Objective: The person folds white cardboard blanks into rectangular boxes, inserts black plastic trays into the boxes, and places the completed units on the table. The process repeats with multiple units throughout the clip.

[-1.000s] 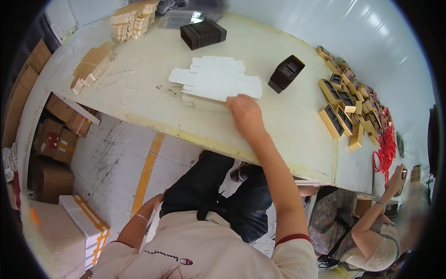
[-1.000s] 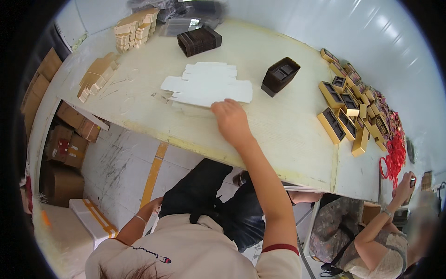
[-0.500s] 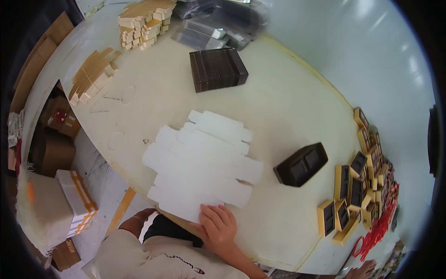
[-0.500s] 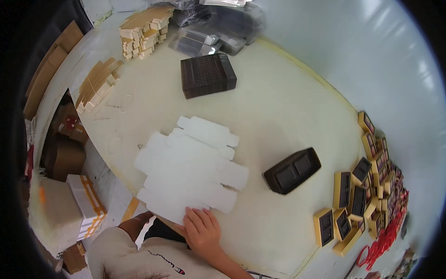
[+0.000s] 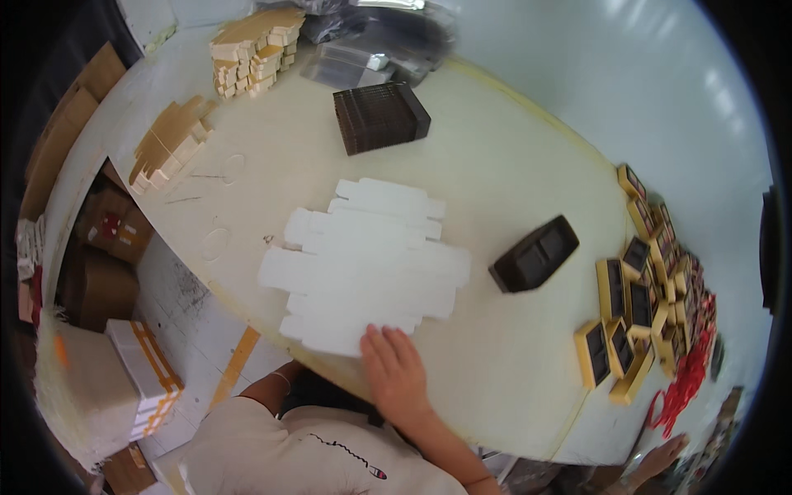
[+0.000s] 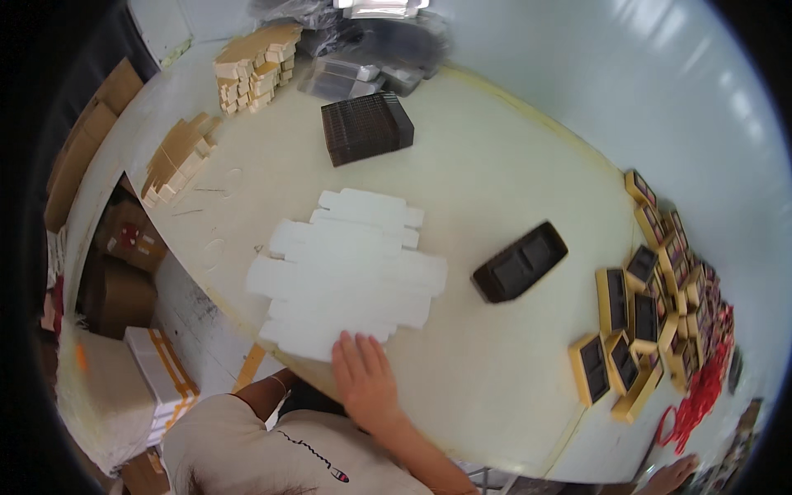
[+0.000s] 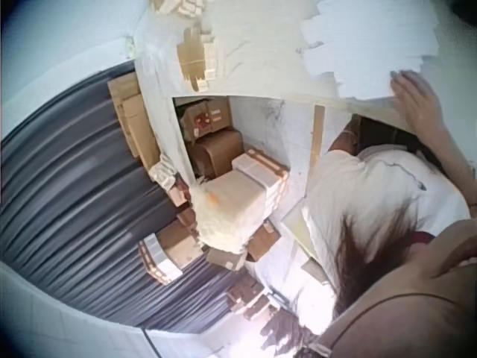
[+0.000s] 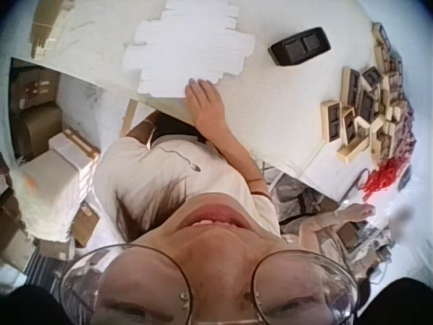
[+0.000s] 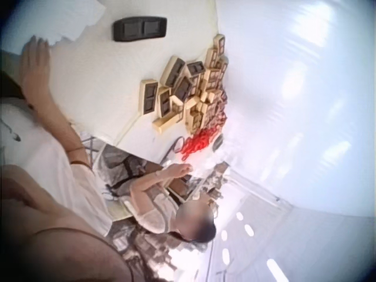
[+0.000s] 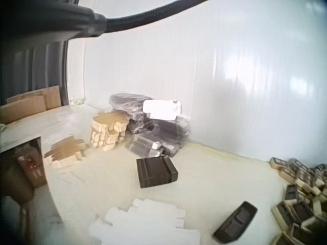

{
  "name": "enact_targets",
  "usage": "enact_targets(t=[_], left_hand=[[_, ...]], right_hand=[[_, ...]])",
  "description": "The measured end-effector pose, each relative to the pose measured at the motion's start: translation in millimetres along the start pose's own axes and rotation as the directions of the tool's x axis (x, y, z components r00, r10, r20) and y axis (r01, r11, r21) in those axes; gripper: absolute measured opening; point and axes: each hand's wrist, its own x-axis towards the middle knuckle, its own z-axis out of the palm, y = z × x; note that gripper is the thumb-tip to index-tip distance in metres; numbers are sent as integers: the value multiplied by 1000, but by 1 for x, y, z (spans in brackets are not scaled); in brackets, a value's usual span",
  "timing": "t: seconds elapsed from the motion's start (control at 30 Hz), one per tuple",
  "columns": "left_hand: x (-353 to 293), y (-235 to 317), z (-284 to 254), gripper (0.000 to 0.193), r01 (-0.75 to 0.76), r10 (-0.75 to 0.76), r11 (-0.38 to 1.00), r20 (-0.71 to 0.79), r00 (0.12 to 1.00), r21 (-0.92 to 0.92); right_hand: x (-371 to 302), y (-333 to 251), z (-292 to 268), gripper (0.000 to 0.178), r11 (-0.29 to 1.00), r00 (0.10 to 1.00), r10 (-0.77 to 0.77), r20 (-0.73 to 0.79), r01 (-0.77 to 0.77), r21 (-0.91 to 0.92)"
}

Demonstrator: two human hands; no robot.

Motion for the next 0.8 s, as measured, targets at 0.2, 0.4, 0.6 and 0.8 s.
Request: enact_targets(t=[0.2, 0.4, 0.6, 0.8], left_hand=[[-49, 135, -56, 24, 0, 2, 1000, 88, 996, -21], [-166, 248, -105, 6, -578, 566, 815, -148, 811, -50], [-214, 358, -137, 20, -892, 977, 93, -213, -4, 441], [-189, 418, -145, 53, -783, 944, 224, -329, 27, 580]], right_hand=[[-5, 14, 9, 23, 999, 973, -43, -225, 42, -10], [-3, 11, 5, 13, 968, 981, 42, -191, 8, 253], [8, 17, -8, 7, 960, 999, 40, 37, -48, 275], [34, 15, -31, 10, 999, 942, 10, -336, -21, -30]])
